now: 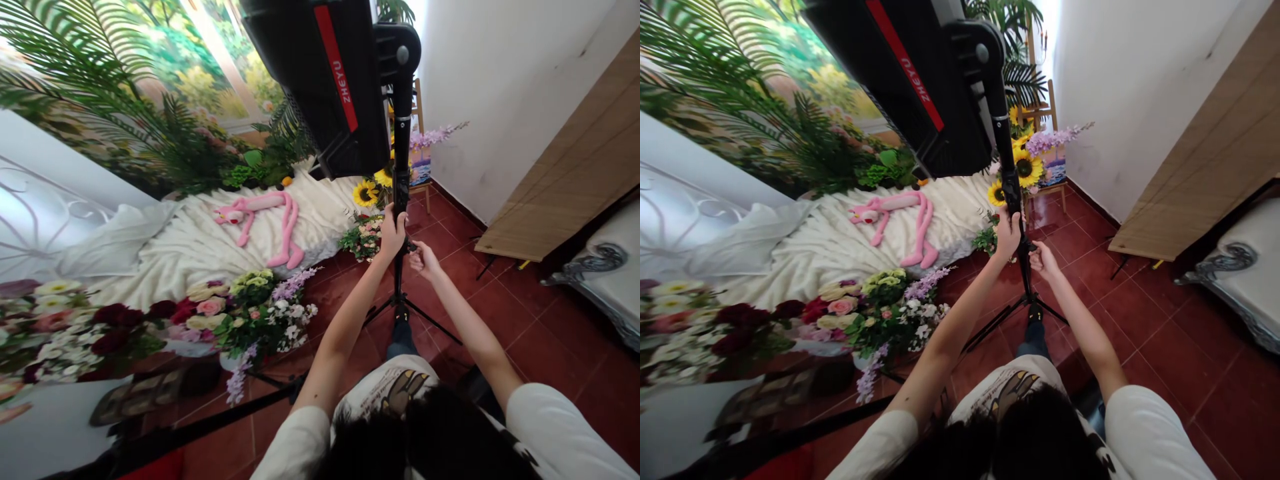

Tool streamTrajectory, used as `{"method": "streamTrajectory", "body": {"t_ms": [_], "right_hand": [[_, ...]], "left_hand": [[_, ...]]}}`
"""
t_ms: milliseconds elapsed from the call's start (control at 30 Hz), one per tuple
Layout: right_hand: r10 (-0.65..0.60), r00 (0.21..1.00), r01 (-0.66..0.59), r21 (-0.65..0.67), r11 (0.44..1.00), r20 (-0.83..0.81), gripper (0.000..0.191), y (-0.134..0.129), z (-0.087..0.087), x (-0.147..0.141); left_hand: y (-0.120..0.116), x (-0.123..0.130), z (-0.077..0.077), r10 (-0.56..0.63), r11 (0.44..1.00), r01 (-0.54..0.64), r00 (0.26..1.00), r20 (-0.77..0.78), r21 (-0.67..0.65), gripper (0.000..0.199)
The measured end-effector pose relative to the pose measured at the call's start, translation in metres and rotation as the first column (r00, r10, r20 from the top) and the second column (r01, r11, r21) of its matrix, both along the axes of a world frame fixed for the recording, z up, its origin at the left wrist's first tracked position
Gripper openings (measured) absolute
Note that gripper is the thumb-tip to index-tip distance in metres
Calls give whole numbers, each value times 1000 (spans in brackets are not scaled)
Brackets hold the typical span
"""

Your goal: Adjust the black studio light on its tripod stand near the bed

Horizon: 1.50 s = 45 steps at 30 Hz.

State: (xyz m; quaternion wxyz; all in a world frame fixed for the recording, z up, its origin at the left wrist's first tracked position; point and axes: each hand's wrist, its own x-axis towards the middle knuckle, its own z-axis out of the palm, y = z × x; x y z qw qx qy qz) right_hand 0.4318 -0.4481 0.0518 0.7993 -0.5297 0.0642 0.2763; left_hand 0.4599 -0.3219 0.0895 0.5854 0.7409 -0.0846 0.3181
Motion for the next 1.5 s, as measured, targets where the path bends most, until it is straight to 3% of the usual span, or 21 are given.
{"method": "streamTrajectory", "body": {"t_ms": [100,167,400,533,667,733,833,967,1033,1167,1300,1400,1500], "right_hand": [[79,992,-57,203,977,-103,36,-2,9,-2],[76,992,-46,264,963,-104,37,-1,13,-3],[43,999,-37,280,959,-17,42,3,15,-9],[43,999,-42,191,981,-3,43,6,11,-13],[-80,994,89,-128,988,74,49,9,-1,-16],[-115,966,192,-338,922,233,59,7,-7,-17],[13,872,301,-557,774,489,71,1,-11,-20],[180,765,443,-708,550,618,65,-5,-6,-23],[240,736,483,-740,468,633,60,-7,-4,-23],[392,628,544,-739,397,673,54,-14,-1,-16],[552,560,524,-780,343,618,54,-27,3,-3],[635,511,482,-805,346,579,55,-34,6,7],[644,484,481,-795,370,593,55,-35,4,15]], "left_hand": [[0,-1,1,-7,1000,7,1000,-1,-9,48],[1,-1,2,-14,1000,14,1000,-8,-15,48],[5,-2,1,-40,999,39,999,-23,-25,44],[7,-5,3,-68,998,68,998,-15,-6,45],[9,-12,0,-91,996,92,996,-14,24,50],[10,-18,-5,-89,996,90,996,-19,23,51],[10,-31,-16,-58,998,58,998,-15,4,51],[8,-54,-33,-27,999,25,999,-37,-44,50],[10,-68,-40,9,995,-17,997,-75,-98,48],[32,-102,-47,134,965,-165,978,-161,-201,43],[83,-147,-59,155,958,-218,939,-307,-185,39],[129,-194,-79,136,975,-200,877,-460,-93,40],[167,-249,-103,212,940,-327,787,-580,-99,47]]}}
